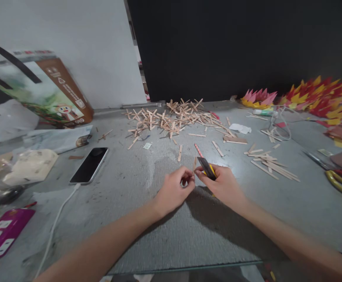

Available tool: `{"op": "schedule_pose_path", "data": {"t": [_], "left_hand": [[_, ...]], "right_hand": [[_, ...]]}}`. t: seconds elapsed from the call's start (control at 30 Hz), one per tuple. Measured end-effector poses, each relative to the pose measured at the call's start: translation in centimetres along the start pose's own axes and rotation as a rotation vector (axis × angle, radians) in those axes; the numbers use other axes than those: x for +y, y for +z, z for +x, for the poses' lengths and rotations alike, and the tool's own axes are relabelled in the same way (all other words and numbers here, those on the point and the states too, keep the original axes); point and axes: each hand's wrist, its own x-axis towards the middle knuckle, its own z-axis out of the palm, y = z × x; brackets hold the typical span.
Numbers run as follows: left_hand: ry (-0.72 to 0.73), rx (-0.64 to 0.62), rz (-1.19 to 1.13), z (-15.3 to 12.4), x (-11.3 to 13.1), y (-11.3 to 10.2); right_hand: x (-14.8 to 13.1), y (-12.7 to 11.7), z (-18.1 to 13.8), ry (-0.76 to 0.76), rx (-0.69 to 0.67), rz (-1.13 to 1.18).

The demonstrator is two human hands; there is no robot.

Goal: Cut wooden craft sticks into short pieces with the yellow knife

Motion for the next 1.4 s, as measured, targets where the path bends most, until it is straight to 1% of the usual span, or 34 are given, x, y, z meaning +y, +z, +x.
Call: {"op": "schedule_pose_path", "data": {"t": [0.2, 0.4, 0.63, 0.73, 0.87, 1.07, 1.23, 1.3, 1.4], "left_hand": [[0.022, -0.008, 0.125, -0.2, -0.1, 0.2], [0.089, -0.021, 0.243, -0.2, -0.7, 0.3], [0.250, 0.022, 0.348, -0.2, -1.2, 0.6], [0.286, 0.033, 0.366, -0.3, -1.3, 0.7], [0.275, 0.018, 0.376, -0.3, -1.2, 0.7], [0.281, 0.049, 0.391, -0.6, -0.9, 0.9], [0.297, 0.053, 0.398, -0.8, -1.0, 1.2], [0.276, 0.044, 0.388, -0.9, -0.9, 1.2], [0.203, 0.040, 0.344, -1.0, -0.8, 1.2]], "right_hand": [[0.2, 0.4, 0.0, 0.028, 0.009, -0.005], [0.4, 0.8, -0.2, 0.037, 0.050, -0.056], [0.4, 1.0, -0.8, -0.087, 0.075, -0.214], [0.6, 1.1, -1.0, -0.138, 0.092, -0.267], [0.7, 1.2, -1.1, -0.156, 0.112, -0.296], [0.4, 1.4, -1.1, -0.116, 0.115, -0.200], [0.2, 1.5, -1.0, -0.098, 0.119, -0.182], [0.1, 1.5, -1.0, -0.093, 0.119, -0.177], [-0.2, 1.4, -1.0, -0.076, 0.122, -0.155]]}}
